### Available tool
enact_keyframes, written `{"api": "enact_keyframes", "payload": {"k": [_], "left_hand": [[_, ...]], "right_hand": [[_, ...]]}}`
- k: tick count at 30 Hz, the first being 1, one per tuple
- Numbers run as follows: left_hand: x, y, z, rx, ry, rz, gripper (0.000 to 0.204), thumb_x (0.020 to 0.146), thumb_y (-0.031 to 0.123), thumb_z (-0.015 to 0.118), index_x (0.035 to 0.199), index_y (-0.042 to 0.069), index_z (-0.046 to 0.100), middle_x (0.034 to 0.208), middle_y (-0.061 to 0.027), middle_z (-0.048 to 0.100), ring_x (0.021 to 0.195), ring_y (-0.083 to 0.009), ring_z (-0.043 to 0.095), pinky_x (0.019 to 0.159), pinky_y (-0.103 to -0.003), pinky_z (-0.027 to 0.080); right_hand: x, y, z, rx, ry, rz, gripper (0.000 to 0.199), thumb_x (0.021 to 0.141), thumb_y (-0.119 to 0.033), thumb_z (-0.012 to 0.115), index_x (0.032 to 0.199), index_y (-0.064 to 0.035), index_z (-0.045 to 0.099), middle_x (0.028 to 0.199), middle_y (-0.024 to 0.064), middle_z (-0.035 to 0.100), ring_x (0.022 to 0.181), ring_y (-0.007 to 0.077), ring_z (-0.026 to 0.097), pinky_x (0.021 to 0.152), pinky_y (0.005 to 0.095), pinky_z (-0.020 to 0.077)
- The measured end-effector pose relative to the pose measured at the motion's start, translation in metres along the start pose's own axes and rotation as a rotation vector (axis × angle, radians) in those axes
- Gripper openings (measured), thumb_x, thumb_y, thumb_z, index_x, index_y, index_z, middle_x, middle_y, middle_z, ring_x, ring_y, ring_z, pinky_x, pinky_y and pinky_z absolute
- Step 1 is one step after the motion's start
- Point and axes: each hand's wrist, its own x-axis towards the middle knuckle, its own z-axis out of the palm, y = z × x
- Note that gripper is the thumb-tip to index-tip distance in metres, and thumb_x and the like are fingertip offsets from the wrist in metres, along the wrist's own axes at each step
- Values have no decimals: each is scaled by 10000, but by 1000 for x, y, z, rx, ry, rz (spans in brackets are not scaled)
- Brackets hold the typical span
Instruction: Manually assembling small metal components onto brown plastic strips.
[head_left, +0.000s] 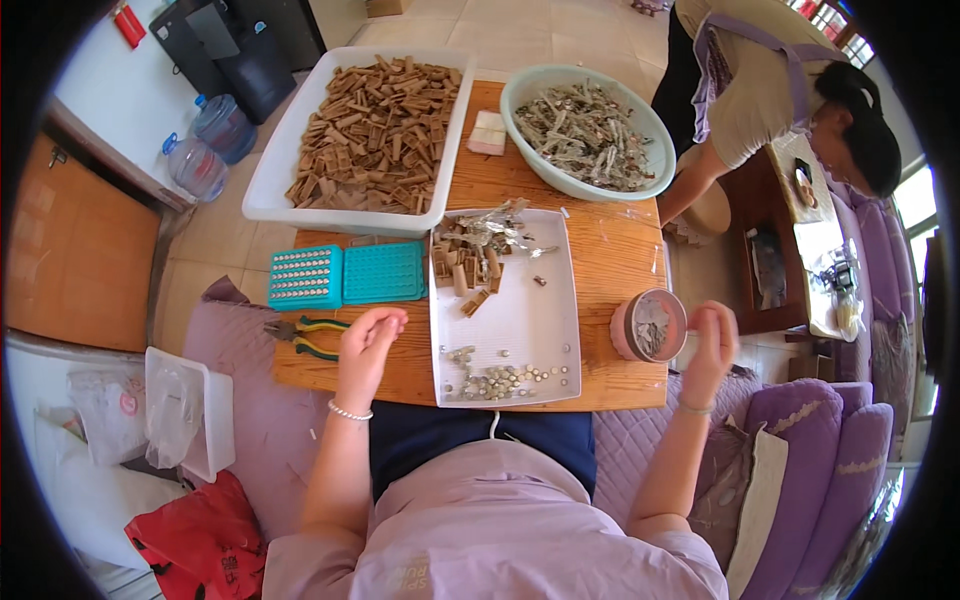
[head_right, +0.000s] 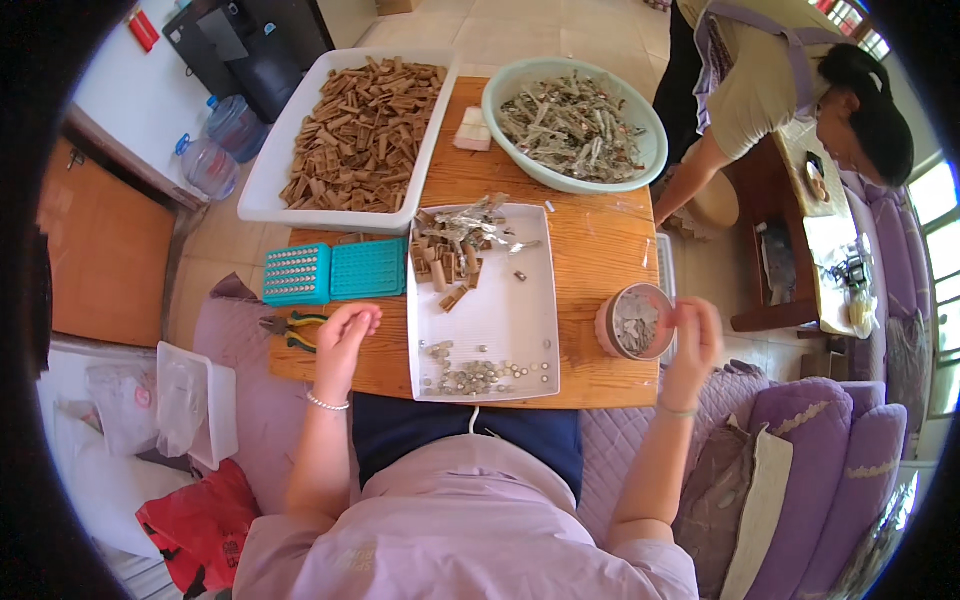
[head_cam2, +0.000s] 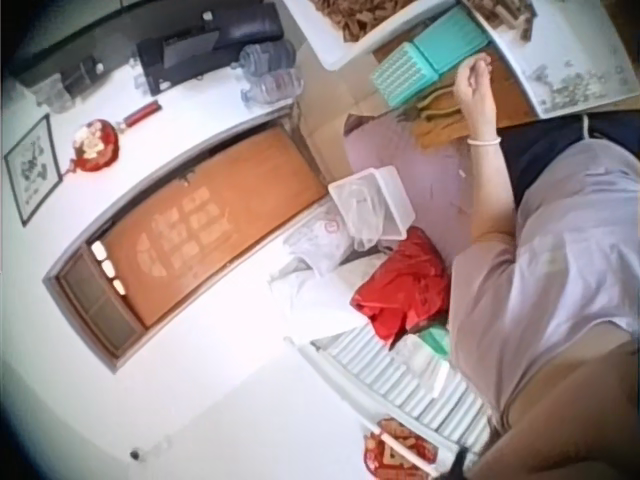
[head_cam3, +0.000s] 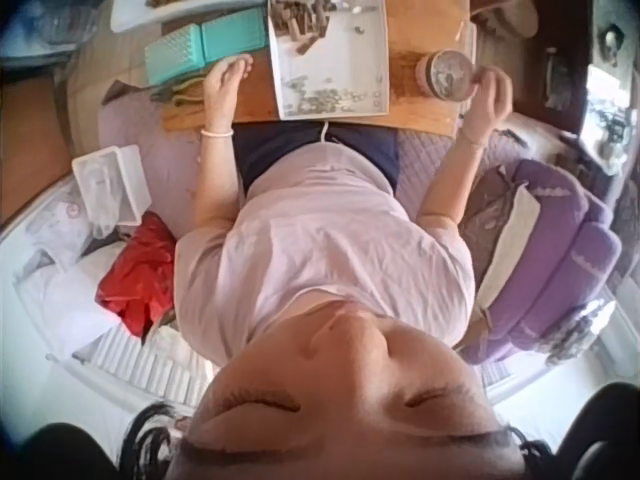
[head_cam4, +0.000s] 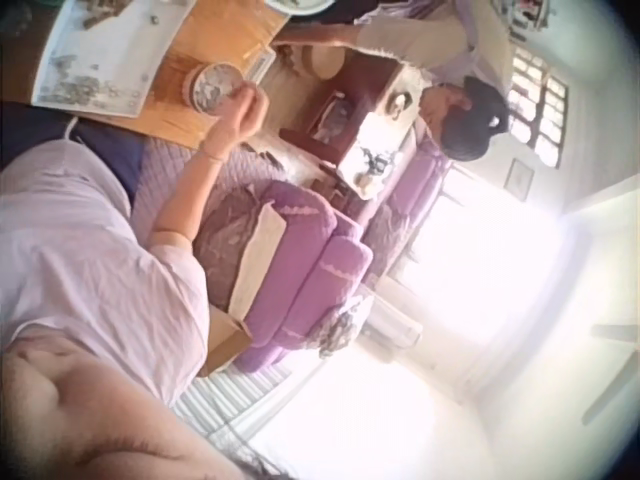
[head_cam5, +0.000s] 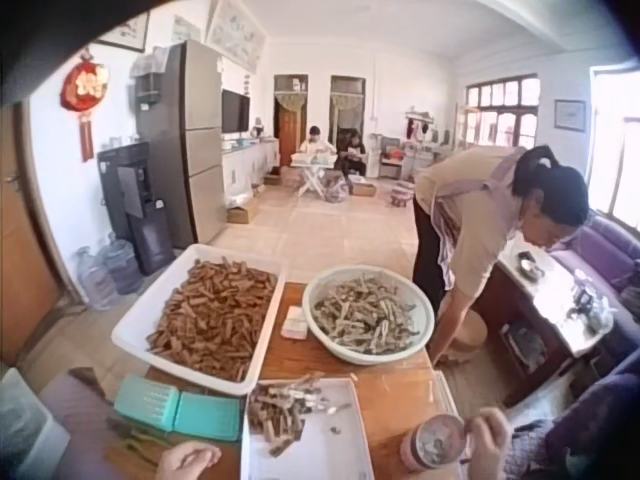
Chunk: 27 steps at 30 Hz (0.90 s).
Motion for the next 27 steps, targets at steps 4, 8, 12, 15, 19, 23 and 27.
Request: {"api": "enact_keyframes", "payload": {"k": [4,8,12,15,19,23,27], "left_hand": [[3,2,13,-80,-5,29,155,930,91,562,1010,-25,627,955,-62,657,875,-113,604,809,-240,484],[-11,-2,8,-146,-13,10,156,935,105,560,1013,-12,627,950,-47,652,871,-103,597,801,-237,478],[-26,-16,-13,-142,49,-46,160,938,119,556,1013,-1,629,946,-41,651,863,-93,594,784,-230,472],[-30,-19,-20,-138,87,-78,160,939,119,552,1011,-1,630,942,-41,652,861,-93,595,783,-230,472],[-26,-17,-14,-180,81,-83,158,937,118,554,1009,-1,628,935,-39,653,861,-93,595,783,-229,474],[-21,-17,-6,-175,36,-44,152,929,108,568,1013,-4,626,931,-45,653,865,-97,594,789,-231,475],[-20,-16,11,-65,-38,55,253,871,66,643,1109,-3,592,1024,-58,629,911,-118,594,823,-249,475]], "right_hand": [[-19,-16,122,-182,-706,-190,143,824,-3,619,963,2,650,889,96,651,751,154,618,670,261,492],[-28,25,208,-469,-876,-356,230,839,-154,629,1057,-79,629,881,109,653,745,285,639,634,356,524],[-35,18,257,-615,-808,-377,408,816,-259,648,1177,-140,500,853,85,638,751,301,638,646,412,528],[-34,20,276,-725,-765,-412,399,803,-266,653,1156,-144,511,877,81,632,734,304,634,647,406,529],[-33,26,280,-661,-754,-408,377,797,-252,653,1141,-152,536,897,84,626,728,303,631,650,391,529],[-34,25,267,-451,-656,-394,273,806,-167,642,1068,-128,576,868,91,633,678,284,629,621,365,529],[-38,18,229,233,-728,327,135,888,-124,588,993,-48,552,854,107,645,688,209,646,612,330,535]]}}
